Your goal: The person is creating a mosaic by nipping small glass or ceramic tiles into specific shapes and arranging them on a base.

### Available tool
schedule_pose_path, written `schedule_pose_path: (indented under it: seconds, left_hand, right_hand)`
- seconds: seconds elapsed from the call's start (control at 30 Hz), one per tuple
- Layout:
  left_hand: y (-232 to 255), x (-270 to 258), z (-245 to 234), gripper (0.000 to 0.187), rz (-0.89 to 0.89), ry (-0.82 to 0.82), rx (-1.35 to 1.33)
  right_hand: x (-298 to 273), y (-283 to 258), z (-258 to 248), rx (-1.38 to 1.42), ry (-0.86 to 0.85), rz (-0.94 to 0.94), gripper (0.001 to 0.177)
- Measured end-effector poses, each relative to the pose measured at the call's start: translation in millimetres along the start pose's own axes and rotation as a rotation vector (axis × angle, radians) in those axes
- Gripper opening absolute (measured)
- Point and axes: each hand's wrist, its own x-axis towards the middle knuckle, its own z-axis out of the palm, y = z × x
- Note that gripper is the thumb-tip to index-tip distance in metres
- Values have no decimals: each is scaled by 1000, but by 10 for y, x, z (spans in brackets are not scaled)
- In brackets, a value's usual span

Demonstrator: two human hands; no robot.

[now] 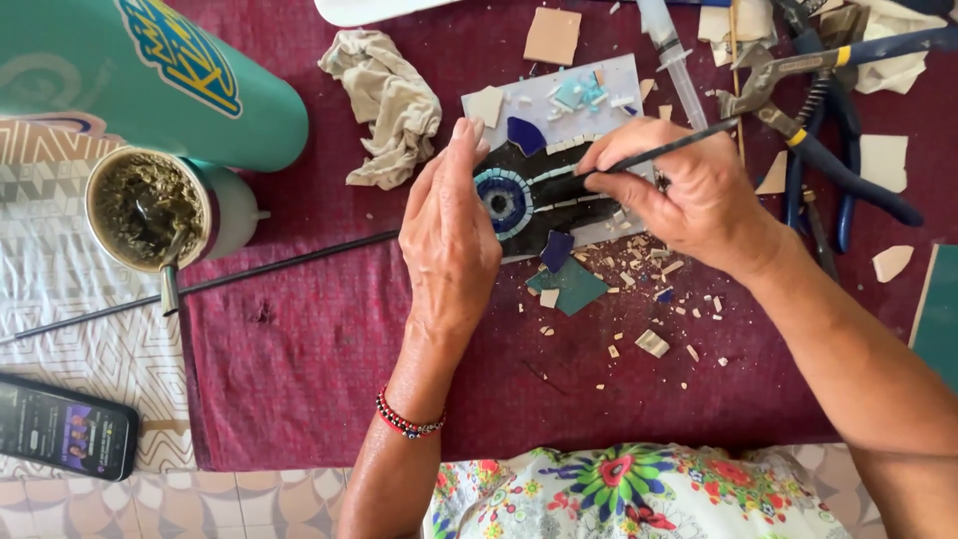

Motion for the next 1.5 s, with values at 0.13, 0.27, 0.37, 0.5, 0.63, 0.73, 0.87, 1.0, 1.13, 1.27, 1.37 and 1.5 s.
schedule_pose_path:
  seconds: [0.13, 0.27, 0.37, 0.5, 0.63, 0.73, 0.87, 1.0, 1.13, 1.27, 1.37, 1.5]
  left_hand:
    - [-13, -23, 17, 48, -1, -3, 12]
    - [-19, -18, 23, 46, 1, -7, 20]
    - [-7, -28, 24, 46, 5, -13, 11]
    - [-16, -41, 30, 47, 14, -19, 27]
    - [-30, -52, 30, 48, 11, -22, 29]
    - [-25, -39, 29, 52, -11, -33, 7]
    - [-35, -45, 45, 50, 10, -15, 21]
    - [-43, -68, 62, 48, 29, -15, 29]
    - [-82, -100, 91, 50, 40, -21, 42]
    - [-30, -85, 78, 48, 44, -24, 3]
    - [41, -56, 63, 49, 32, -37, -84]
    - [243, -1, 66, 44, 43, -109, -175]
  right_hand:
    - [-79, -35, -99, -54, 13, 38, 23]
    - [-186, 68, -198, -113, 47, 37, 23]
    - [-267, 81, -301, -149, 62, 40, 25]
    - [-426, 243, -485, -356, 52, -27, 18]
    - [-262, -13, -477, -325, 135, 43, 18]
    - [-209, 16, -338, -236, 189, -24, 9]
    - [-339, 138, -279, -216, 127, -17, 24]
    - [-468, 142, -430, -304, 141, 86, 9]
    - [-391, 61, -340, -272, 226, 62, 13]
    - [-365, 4, -311, -221, 192, 71, 9]
    - [-353, -98, -441, -361, 261, 103, 8]
    - [-489, -309, -598, -461, 301, 330, 50]
